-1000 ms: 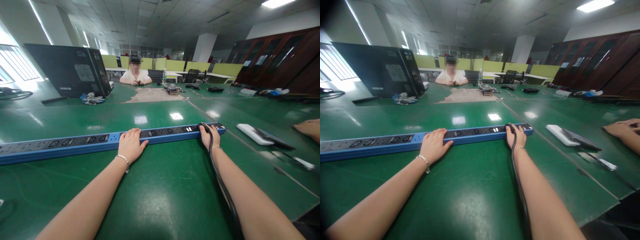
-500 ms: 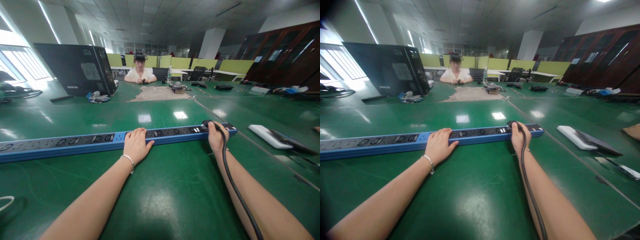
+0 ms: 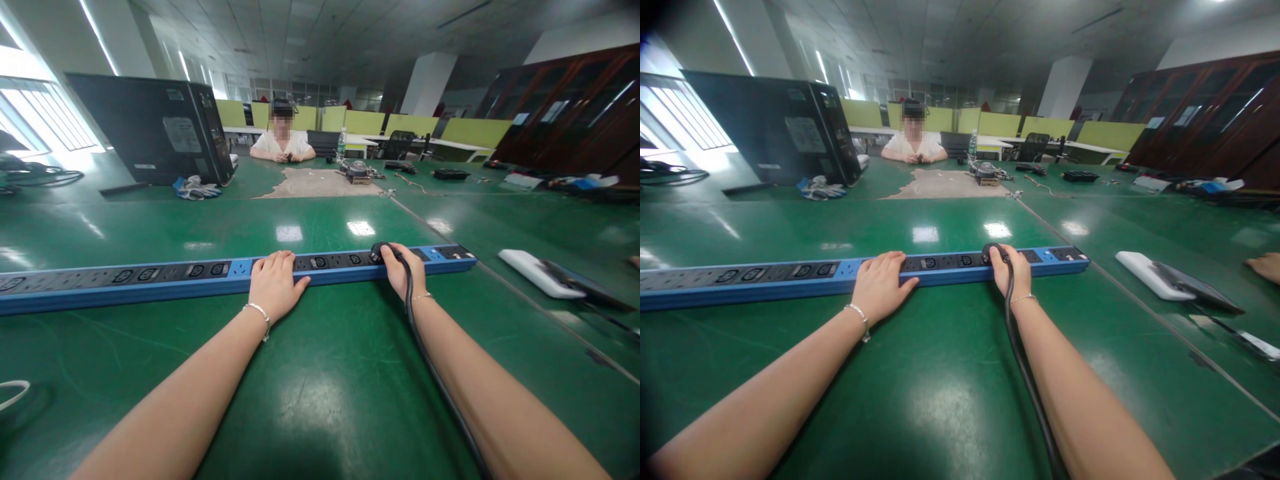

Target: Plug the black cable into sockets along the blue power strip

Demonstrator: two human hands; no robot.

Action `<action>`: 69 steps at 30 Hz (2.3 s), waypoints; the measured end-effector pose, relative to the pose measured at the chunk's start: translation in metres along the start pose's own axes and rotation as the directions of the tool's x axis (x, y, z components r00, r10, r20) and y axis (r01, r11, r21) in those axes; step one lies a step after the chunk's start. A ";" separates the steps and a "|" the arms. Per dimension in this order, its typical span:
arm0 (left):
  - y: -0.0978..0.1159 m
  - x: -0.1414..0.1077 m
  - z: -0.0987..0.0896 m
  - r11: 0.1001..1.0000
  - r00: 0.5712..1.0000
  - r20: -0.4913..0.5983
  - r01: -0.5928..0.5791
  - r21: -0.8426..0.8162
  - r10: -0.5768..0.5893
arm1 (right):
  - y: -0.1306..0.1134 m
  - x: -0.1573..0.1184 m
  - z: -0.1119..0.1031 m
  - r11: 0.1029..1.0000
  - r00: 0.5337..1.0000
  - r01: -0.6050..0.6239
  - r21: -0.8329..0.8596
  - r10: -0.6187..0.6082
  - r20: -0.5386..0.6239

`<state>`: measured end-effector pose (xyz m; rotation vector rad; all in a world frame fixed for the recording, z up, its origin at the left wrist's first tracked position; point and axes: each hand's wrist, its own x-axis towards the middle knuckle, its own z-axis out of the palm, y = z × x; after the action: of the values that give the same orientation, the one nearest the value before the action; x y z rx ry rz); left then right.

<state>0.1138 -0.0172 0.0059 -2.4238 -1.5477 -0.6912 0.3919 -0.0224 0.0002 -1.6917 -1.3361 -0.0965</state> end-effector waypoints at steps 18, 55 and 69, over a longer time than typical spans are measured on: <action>0.001 0.000 0.001 1.000 1.000 -0.001 0.004 -0.007 -0.004 | -0.016 -0.001 0.003 0.981 0.991 0.126 -0.147 -0.132 -0.032; 0.001 -0.001 0.003 0.999 0.999 -0.033 0.005 0.034 -0.004 | -0.024 -0.032 0.011 0.927 0.984 0.073 -0.367 -0.126 -0.123; 0.001 -0.001 0.002 1.000 1.000 -0.028 0.007 0.003 -0.007 | -0.021 -0.023 0.012 0.996 0.981 0.059 -0.063 -0.070 -0.182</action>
<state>0.1152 -0.0175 0.0041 -2.3970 -1.5467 -0.7207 0.3610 -0.0315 -0.0066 -1.6443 -1.2597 -0.3244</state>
